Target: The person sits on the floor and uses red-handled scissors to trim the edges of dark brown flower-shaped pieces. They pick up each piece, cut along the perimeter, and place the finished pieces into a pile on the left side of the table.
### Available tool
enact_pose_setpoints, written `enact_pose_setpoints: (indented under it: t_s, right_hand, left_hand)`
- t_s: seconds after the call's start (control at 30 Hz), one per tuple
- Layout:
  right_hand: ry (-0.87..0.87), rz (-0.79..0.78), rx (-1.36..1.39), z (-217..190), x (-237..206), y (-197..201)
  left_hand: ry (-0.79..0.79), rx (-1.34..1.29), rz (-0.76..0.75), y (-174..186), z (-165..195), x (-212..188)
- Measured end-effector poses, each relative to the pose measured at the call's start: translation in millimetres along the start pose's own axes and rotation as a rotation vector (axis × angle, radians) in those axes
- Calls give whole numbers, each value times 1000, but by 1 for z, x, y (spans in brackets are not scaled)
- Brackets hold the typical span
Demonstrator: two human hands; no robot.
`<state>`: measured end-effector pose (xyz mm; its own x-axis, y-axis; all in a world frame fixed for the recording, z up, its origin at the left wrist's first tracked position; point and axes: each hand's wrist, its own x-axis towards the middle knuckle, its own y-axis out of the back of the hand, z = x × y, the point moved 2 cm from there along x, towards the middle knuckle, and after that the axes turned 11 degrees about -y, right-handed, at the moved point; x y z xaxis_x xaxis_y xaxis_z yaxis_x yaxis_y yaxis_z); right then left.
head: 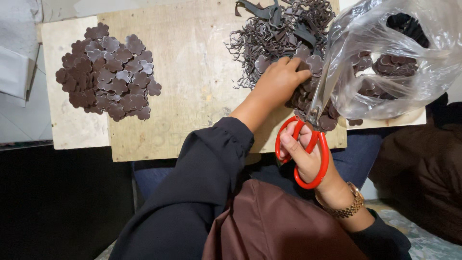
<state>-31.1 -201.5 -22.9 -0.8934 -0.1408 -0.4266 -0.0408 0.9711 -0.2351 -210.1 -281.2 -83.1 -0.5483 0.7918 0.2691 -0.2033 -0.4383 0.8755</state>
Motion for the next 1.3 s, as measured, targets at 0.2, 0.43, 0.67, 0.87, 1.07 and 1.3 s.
enact_pose_setpoints:
  t_s: [0.2, 0.43, 0.67, 0.87, 1.07, 1.3]
  right_hand:
    - [-32, 18, -35, 2, 2, -6]
    - [-50, -25, -71, 4, 15, -29]
    - [-54, -163, -220, -9, 28, -78]
    - [-117, -275, -226, -12, 39, -137]
    - [-275, -369, -375, -10, 57, -203]
    - [-323, -447, -502, -2, 71, -273]
  left_hand:
    - [-16, -131, 344, 16, -5, -31]
    - [-28, -137, 484, 64, -7, -102]
    - [0, -29, 496, 112, -18, -195]
    - [125, 105, 525, 137, -35, -271]
    - [324, 201, 640, 157, -54, -337]
    - [464, 288, 681, 172, -66, -403]
